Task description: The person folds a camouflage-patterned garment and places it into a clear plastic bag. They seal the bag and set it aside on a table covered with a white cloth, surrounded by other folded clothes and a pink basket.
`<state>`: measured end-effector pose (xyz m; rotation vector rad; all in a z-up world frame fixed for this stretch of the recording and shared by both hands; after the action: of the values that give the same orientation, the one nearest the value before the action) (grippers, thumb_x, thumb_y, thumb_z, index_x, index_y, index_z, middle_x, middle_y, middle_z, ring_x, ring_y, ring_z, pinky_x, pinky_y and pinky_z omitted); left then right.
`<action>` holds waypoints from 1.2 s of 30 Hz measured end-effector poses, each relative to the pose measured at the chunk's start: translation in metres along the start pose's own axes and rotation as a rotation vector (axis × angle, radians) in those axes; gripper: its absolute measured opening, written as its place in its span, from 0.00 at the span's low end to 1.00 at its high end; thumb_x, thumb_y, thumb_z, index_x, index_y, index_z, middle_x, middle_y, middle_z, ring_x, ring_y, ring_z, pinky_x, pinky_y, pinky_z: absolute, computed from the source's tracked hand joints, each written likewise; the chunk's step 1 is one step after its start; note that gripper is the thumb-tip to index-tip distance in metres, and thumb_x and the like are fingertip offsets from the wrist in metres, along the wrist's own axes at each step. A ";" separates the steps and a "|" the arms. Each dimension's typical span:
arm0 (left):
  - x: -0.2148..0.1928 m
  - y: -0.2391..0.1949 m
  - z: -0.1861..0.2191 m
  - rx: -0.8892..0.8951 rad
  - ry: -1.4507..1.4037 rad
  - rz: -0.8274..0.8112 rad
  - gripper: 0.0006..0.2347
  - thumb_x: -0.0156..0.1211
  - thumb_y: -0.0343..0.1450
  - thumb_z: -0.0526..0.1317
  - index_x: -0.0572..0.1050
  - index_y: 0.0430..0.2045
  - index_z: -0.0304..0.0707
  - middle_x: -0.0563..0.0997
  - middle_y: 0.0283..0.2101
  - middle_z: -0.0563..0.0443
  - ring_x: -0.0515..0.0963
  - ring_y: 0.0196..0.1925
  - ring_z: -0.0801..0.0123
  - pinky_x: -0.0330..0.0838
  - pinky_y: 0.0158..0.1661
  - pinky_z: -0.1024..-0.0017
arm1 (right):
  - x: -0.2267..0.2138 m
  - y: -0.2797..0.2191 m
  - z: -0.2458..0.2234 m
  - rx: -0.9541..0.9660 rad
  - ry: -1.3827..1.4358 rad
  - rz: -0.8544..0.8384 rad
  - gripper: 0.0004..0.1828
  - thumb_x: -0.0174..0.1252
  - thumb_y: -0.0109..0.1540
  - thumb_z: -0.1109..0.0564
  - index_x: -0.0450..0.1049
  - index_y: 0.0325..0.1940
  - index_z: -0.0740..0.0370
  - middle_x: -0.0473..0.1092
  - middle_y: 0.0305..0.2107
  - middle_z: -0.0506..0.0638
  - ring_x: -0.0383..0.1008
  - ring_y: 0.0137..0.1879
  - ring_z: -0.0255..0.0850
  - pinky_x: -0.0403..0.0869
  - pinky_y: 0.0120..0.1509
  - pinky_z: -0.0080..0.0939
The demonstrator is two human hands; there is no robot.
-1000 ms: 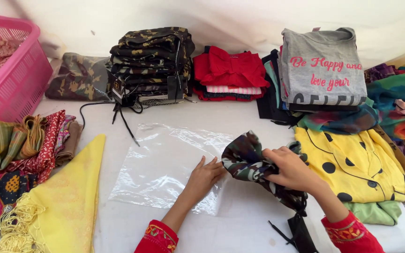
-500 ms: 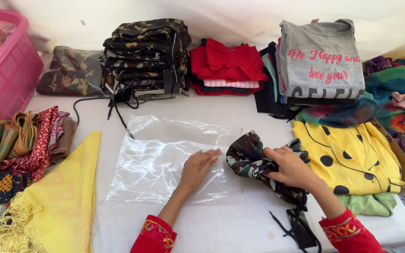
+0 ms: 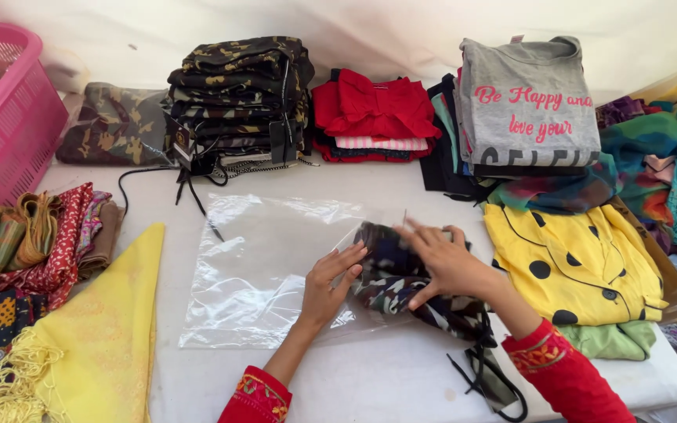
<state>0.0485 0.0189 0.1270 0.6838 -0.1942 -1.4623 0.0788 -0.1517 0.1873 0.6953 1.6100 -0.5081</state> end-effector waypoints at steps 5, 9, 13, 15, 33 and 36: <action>-0.002 0.003 0.004 0.018 0.067 0.024 0.14 0.57 0.76 0.44 0.80 0.54 0.46 0.81 0.59 0.53 0.78 0.65 0.64 0.65 0.66 0.60 | 0.002 -0.018 0.015 -0.081 0.132 0.146 0.55 0.68 0.51 0.31 0.57 0.76 0.51 0.50 0.74 0.61 0.49 0.78 0.60 0.45 0.78 0.70; 0.003 0.002 0.005 0.022 0.121 -0.010 0.14 0.57 0.75 0.45 0.80 0.53 0.46 0.81 0.59 0.54 0.77 0.66 0.65 0.63 0.67 0.61 | 0.063 -0.024 0.012 -0.043 0.007 -0.171 0.43 0.61 0.58 0.31 0.58 0.75 0.39 0.45 0.76 0.52 0.41 0.81 0.54 0.36 0.78 0.73; 0.022 -0.001 -0.007 -0.017 0.155 -0.164 0.15 0.56 0.75 0.46 0.80 0.54 0.45 0.79 0.61 0.53 0.73 0.68 0.64 0.55 0.69 0.59 | 0.090 -0.020 0.008 -0.025 -0.049 -0.205 0.44 0.58 0.59 0.31 0.53 0.77 0.37 0.38 0.77 0.52 0.33 0.81 0.54 0.29 0.75 0.76; 0.025 -0.002 -0.012 -0.043 0.160 -0.199 0.16 0.55 0.76 0.47 0.79 0.55 0.45 0.79 0.62 0.53 0.71 0.70 0.65 0.53 0.70 0.59 | 0.096 -0.015 0.014 -0.022 -0.053 -0.197 0.45 0.58 0.59 0.31 0.52 0.78 0.37 0.38 0.77 0.52 0.33 0.81 0.55 0.29 0.75 0.75; 0.002 -0.003 0.010 -0.170 0.365 0.014 0.08 0.68 0.67 0.39 0.76 0.35 0.42 0.80 0.30 0.56 0.80 0.33 0.67 0.74 0.33 0.67 | 0.037 -0.024 -0.033 -0.055 0.379 0.025 0.26 0.63 0.57 0.55 0.74 0.60 0.56 0.77 0.52 0.52 0.76 0.58 0.51 0.70 0.63 0.53; -0.005 -0.001 0.011 -0.146 0.370 0.021 0.07 0.66 0.66 0.36 0.73 0.32 0.41 0.80 0.27 0.58 0.80 0.27 0.68 0.73 0.27 0.67 | 0.038 -0.023 -0.006 0.098 0.497 0.101 0.24 0.61 0.57 0.61 0.76 0.58 0.54 0.79 0.49 0.51 0.83 0.49 0.47 0.80 0.53 0.43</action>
<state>0.0410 0.0201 0.1370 0.8156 0.1883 -1.2900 0.0555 -0.1583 0.1491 1.0296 2.0066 -0.3574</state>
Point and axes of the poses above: each hand's wrist, its own y-axis towards the middle knuckle, its own x-axis out of the palm, z = x × y, the point moved 10 cm from there along y, towards the middle knuckle
